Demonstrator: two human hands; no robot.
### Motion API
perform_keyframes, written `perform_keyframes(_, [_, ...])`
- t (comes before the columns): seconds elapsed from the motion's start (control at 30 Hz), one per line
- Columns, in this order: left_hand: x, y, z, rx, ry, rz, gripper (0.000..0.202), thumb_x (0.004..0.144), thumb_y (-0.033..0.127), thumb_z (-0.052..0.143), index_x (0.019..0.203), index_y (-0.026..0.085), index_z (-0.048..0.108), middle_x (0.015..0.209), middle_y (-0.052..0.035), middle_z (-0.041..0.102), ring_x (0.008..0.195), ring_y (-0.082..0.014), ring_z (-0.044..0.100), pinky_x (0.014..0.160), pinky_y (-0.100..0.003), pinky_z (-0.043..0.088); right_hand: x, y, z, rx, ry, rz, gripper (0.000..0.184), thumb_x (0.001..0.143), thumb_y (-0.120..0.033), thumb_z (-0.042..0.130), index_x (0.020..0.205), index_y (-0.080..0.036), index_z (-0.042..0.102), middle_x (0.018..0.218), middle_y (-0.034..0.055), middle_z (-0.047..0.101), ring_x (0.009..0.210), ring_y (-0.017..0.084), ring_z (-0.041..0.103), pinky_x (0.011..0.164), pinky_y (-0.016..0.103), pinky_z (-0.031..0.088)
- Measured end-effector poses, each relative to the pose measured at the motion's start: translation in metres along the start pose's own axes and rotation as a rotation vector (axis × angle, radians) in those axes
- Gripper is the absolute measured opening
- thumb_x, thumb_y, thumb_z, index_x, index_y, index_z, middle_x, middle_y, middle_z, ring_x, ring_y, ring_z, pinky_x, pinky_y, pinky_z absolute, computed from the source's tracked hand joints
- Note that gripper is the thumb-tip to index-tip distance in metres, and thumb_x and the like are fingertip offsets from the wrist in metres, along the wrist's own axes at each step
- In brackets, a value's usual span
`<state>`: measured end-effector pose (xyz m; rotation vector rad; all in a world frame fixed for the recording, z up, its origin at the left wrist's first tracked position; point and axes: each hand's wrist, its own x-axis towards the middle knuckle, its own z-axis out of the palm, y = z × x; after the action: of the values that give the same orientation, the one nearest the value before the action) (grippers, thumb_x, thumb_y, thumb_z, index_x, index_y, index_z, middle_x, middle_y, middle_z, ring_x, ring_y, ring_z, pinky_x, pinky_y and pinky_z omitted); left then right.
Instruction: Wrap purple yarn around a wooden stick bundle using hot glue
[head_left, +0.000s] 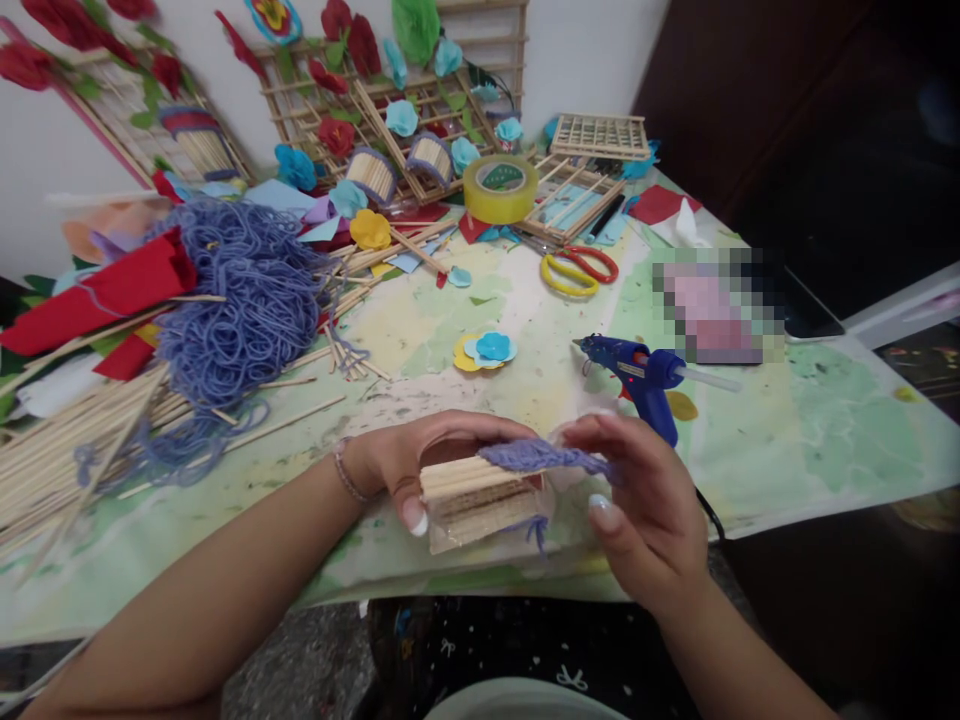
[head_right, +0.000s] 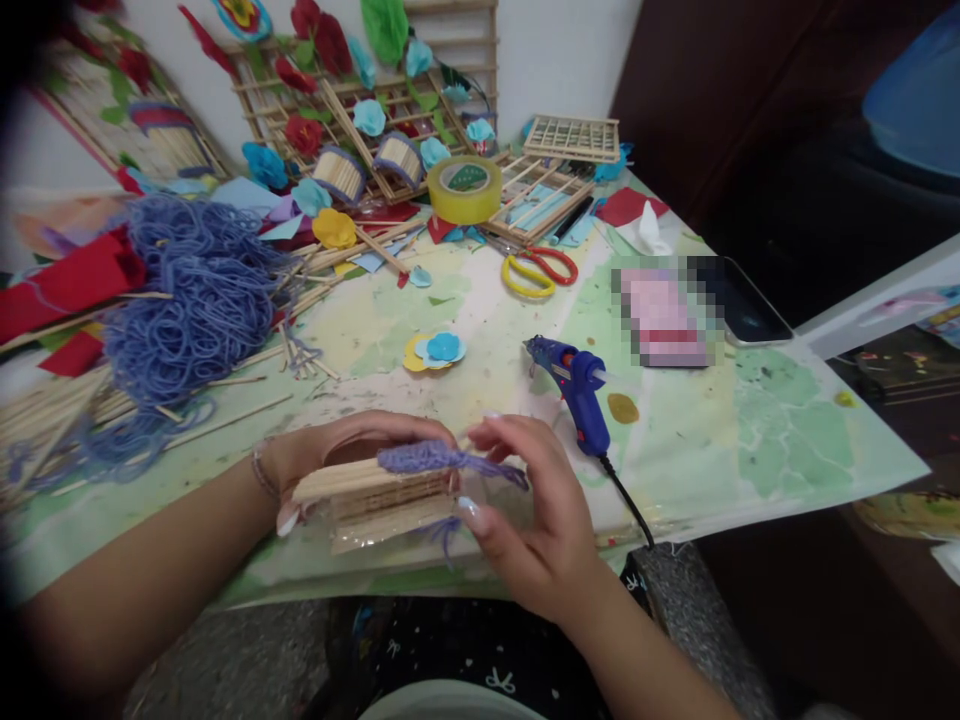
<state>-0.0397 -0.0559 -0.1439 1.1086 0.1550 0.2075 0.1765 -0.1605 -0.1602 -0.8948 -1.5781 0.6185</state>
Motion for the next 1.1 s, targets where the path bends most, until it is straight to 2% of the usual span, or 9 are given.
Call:
perform_keyframes(0.07, [0.002,-0.001,-0.002,0.09,0.008,0.012,0.095,0.044,0.041,0.09,0.128,0.014,0.055,0.128,-0.0139,0.058,0.121,-0.0338,0.052,0.107,-0.046,0.035,-0.001,-0.003,0.005,0.193,0.068,0.224,0.032,0.09,-0.037,0.058,0.12,-0.026,0.055,0.097,0.0038,0.062,0.084,0.017,0.061,0.071,0.031,0.053])
perform_keyframes(0.13, [0.004,-0.004,-0.005,0.173,-0.004,0.055,0.098,0.04,0.04,0.092,0.127,0.016,0.055,0.127,-0.0136,0.057,0.12,-0.034,0.052,0.106,-0.047,0.036,0.002,-0.008,0.009,0.254,0.109,0.403,0.017,0.088,-0.04,0.061,0.095,-0.024,0.061,0.074,-0.0008,0.059,0.062,0.012,0.055,0.054,0.023,0.048])
perform_keyframes(0.23, [0.007,-0.009,-0.01,0.302,-0.005,0.116,0.101,0.038,0.039,0.092,0.129,0.019,0.054,0.126,-0.0127,0.055,0.119,-0.0335,0.052,0.106,-0.048,0.037,0.007,-0.011,0.01,0.262,0.111,0.566,0.024,0.086,-0.04,0.064,0.074,-0.02,0.057,0.055,-0.0047,0.05,0.047,0.008,0.043,0.042,0.018,0.036])
perform_keyframes(0.43, [0.008,-0.01,-0.018,0.556,-0.003,0.178,0.11,0.033,0.043,0.092,0.132,0.021,0.052,0.125,-0.0128,0.051,0.117,-0.0336,0.051,0.106,-0.047,0.036,0.009,-0.006,0.011,0.281,0.141,0.595,0.029,0.082,-0.042,0.068,0.069,-0.019,0.056,0.054,-0.0049,0.048,0.046,0.007,0.04,0.04,0.017,0.032])
perform_keyframes(0.6, [0.009,-0.01,-0.02,0.57,-0.033,0.192,0.105,0.038,0.048,0.09,0.133,0.023,0.052,0.126,-0.0126,0.053,0.116,-0.0332,0.052,0.105,-0.047,0.037,0.009,-0.004,0.013,0.298,0.126,0.564,0.026,0.083,-0.04,0.066,0.07,-0.019,0.056,0.053,-0.0058,0.047,0.045,0.007,0.04,0.039,0.017,0.034])
perform_keyframes(0.73, [0.008,-0.01,-0.018,0.553,-0.034,0.18,0.105,0.038,0.041,0.092,0.133,0.022,0.051,0.127,-0.0121,0.052,0.119,-0.0333,0.051,0.107,-0.047,0.035,0.009,0.0,0.012,0.303,0.105,0.588,0.028,0.084,-0.041,0.065,0.07,-0.019,0.056,0.051,-0.0061,0.047,0.043,0.007,0.041,0.039,0.018,0.035])
perform_keyframes(0.87, [0.007,-0.012,-0.011,0.376,0.069,0.121,0.102,0.04,0.036,0.092,0.132,0.019,0.051,0.131,-0.0122,0.05,0.125,-0.0334,0.046,0.111,-0.047,0.029,0.004,0.007,0.01,0.079,0.251,0.45,0.014,0.089,-0.034,0.059,0.088,-0.021,0.062,0.077,0.0014,0.062,0.068,0.013,0.059,0.059,0.025,0.05])
perform_keyframes(0.97, [0.007,-0.012,-0.005,0.185,0.095,0.048,0.092,0.047,0.036,0.089,0.13,0.019,0.053,0.132,-0.013,0.053,0.125,-0.0328,0.048,0.109,-0.048,0.031,0.0,0.008,0.008,-0.085,0.373,0.148,0.023,0.089,-0.021,0.056,0.111,-0.024,0.06,0.109,0.0078,0.063,0.105,0.022,0.061,0.089,0.042,0.05])
perform_keyframes(1.1, [0.008,-0.009,-0.001,0.05,0.103,-0.006,0.082,0.054,0.033,0.086,0.129,0.019,0.054,0.133,-0.0127,0.055,0.124,-0.031,0.05,0.108,-0.048,0.032,-0.001,0.004,0.005,-0.148,0.125,-0.114,0.054,0.082,-0.012,0.053,0.133,-0.028,0.045,0.125,0.0085,0.064,0.121,0.029,0.056,0.104,0.06,0.037])
